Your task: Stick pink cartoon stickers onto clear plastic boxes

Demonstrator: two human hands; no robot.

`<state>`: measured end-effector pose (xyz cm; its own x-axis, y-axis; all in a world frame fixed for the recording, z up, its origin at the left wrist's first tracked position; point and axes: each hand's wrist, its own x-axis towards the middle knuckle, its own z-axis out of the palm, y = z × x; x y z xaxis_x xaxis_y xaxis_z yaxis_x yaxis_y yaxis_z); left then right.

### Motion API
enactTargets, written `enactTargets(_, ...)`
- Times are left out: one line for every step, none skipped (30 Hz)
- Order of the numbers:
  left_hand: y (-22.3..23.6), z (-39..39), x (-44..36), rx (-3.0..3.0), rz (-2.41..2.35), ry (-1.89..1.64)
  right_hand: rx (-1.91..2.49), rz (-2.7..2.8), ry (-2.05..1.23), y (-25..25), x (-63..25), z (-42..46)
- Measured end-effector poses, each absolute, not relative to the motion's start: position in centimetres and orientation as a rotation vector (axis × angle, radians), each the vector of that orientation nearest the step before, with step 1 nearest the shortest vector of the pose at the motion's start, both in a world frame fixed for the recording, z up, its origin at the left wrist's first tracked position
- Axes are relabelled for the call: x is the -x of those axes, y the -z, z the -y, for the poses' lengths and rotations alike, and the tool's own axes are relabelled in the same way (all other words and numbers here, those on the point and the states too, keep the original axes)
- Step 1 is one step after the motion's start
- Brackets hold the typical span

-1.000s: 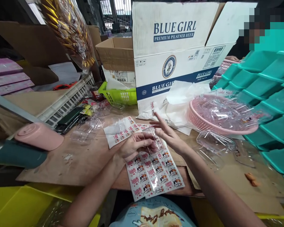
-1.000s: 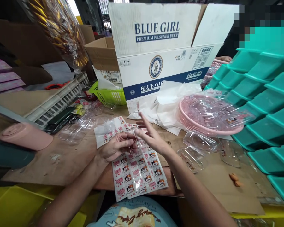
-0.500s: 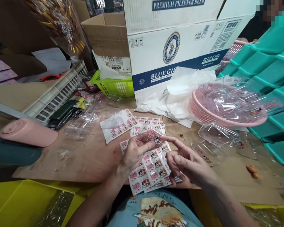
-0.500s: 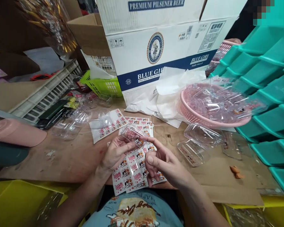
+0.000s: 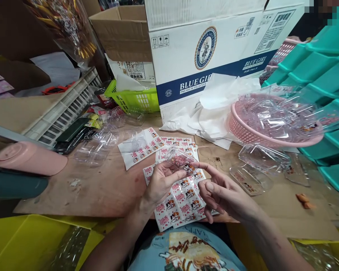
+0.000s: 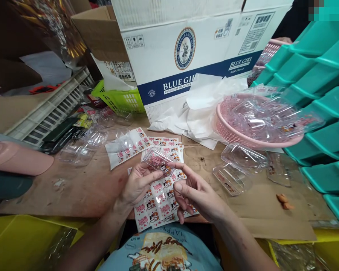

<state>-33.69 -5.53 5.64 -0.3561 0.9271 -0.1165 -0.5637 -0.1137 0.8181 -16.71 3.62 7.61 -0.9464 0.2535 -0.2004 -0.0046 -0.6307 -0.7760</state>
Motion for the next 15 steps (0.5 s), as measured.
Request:
enactTargets(-5.57,5.54,33.7,-0.535,-0.99,-1.707,0.444,1.268,-2.677,-7.62,16.72,-3.62)
enactTargets(-5.5,5.55,33.7,-0.541,-0.991,-1.707,0.444,1.262,-2.677,-7.62,16.73,-3.62)
enactTargets(-5.43,5.56,33.7,-0.547,-0.992,-1.707,0.448,1.259,-2.678,-7.61,16.73,-3.61)
enactTargets(-5.37,5.57,33.7,-0.551,-0.993,-1.709,0.453,1.259,-2.679,-7.6,16.74,-3.6)
enactTargets(-5.32,5.57,33.7,-0.556,-0.995,-1.71,0.458,1.264,-2.676,-7.59,16.74,-3.59)
enactTargets(-5.27,5.56,33.69,-0.56,-0.997,-1.713,0.465,1.275,-2.671,-7.57,16.76,-3.58)
enactTargets(-5.24,5.56,33.69,-0.562,-1.001,-1.716,0.473,1.287,-2.662,-7.56,16.77,-3.56)
enactTargets(-5.22,5.55,33.68,-0.564,-1.003,-1.718,0.481,1.302,-2.651,-7.54,16.79,-3.53)
enactTargets(-5.2,5.55,33.68,-0.566,-1.004,-1.719,0.489,1.318,-2.637,-7.53,16.81,-3.5)
enactTargets(-5.2,5.56,33.68,-0.567,-1.003,-1.72,0.497,1.331,-2.624,-7.53,16.83,-3.45)
enactTargets(-5.2,5.57,33.68,-0.57,-1.0,-1.72,0.506,1.34,-2.614,-7.54,16.86,-3.39)
enactTargets(-5.21,5.59,33.69,-0.576,-0.997,-1.72,0.511,1.345,-2.606,-7.56,16.88,-3.32)
enactTargets(-5.23,5.61,33.71,-0.584,-0.993,-1.722,0.513,1.346,-2.6,-7.57,16.91,-3.25)
enactTargets(-5.25,5.64,33.72,-0.592,-0.991,-1.723,0.515,1.347,-2.594,-7.59,16.95,-3.17)
enactTargets(-5.28,5.67,33.73,-0.597,-0.993,-1.724,0.512,1.348,-2.587,-7.61,16.98,-3.1)
